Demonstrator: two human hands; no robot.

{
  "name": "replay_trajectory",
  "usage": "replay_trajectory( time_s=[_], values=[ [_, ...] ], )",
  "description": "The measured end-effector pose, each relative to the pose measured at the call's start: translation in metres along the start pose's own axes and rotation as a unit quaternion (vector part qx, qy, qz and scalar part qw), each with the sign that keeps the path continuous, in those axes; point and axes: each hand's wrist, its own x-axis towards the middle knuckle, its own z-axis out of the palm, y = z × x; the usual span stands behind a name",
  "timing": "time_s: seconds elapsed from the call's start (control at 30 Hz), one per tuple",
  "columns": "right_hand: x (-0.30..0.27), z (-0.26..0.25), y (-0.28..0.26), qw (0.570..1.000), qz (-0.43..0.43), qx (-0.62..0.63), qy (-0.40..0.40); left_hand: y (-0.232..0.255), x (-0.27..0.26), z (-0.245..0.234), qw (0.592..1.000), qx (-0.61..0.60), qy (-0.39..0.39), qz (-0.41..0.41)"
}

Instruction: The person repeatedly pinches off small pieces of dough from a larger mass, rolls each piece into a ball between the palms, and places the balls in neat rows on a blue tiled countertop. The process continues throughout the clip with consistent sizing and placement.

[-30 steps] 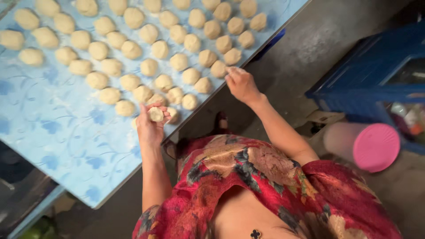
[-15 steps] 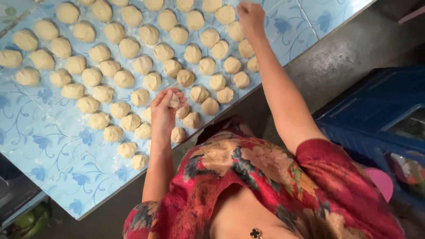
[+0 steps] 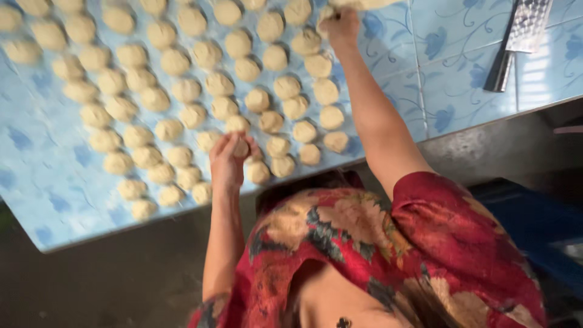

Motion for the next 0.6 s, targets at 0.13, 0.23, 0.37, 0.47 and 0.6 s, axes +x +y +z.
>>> replay_trajectory(
  time_s=[0.13, 0.23, 0.37, 0.47, 0.6],
  values=[
    [-0.019, -0.069, -0.054, 0.938, -0.018, 0.317, -0.137, -0.015, 0.032, 0.058, 0.995, -0.04, -0.026, 0.088],
    [-0.071, -0.114, -0.104, 0.934, -0.059, 0.317, -0.153, -0.024, 0.069, 0.127, 0.977, -0.033, -0.059, 0.202],
    [-0.138, -0.145, -0.16, 0.973, -0.155, 0.147, -0.089, -0.03, 0.106, 0.22, 0.954, 0.0, -0.076, 0.29],
    [-0.157, -0.167, -0.177, 0.941, -0.171, 0.239, -0.169, -0.023, 0.105, 0.249, 0.979, -0.052, -0.065, 0.186],
    [-0.159, -0.191, -0.182, 0.897, -0.123, 0.358, -0.229, -0.013, 0.069, 0.25, 0.984, -0.002, -0.089, 0.154]
  ],
)
